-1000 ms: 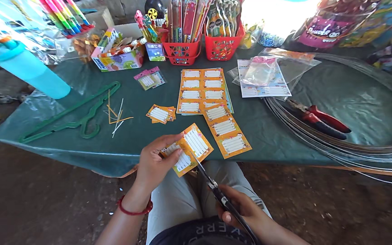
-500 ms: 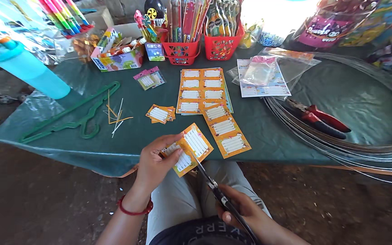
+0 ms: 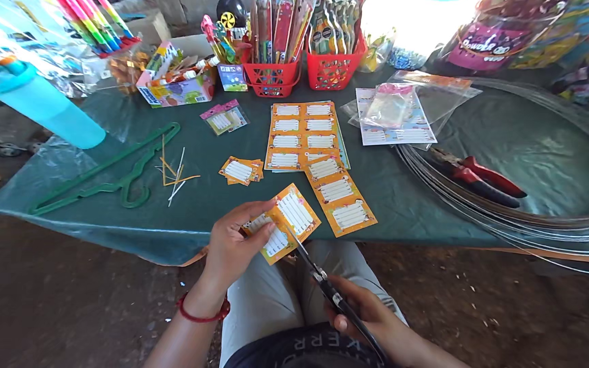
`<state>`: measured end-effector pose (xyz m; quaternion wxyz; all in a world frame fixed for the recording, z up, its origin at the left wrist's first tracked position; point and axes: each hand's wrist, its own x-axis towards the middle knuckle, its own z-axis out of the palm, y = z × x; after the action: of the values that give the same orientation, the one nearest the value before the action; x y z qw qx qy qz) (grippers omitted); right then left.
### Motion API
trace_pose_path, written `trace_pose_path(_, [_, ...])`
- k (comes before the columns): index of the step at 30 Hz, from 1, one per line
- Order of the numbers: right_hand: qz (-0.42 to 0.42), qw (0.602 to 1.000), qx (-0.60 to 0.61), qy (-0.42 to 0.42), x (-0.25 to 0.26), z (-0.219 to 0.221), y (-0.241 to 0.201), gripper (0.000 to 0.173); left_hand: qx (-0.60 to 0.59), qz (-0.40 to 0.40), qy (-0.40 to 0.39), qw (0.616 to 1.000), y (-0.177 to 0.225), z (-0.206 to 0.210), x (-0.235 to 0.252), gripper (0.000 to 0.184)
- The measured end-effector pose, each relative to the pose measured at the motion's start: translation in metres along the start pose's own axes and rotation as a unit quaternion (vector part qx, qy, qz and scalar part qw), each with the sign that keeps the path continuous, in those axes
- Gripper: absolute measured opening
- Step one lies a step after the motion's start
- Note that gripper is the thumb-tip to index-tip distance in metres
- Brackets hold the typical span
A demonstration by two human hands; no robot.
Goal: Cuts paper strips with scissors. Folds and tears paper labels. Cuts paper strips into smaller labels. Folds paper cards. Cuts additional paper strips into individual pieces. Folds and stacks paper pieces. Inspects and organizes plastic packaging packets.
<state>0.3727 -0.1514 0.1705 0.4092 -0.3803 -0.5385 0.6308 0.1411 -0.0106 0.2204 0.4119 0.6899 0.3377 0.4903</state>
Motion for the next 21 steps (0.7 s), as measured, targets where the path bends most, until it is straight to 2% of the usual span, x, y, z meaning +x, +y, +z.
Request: trace_pose_path(21, [-0.003, 1.000, -0.001, 0.004, 0.0014, -0.0022, 0.0021, 0.074, 0.007, -0.008, 0.001, 1.000, 0.0000, 0.0002, 0.0012, 0.028])
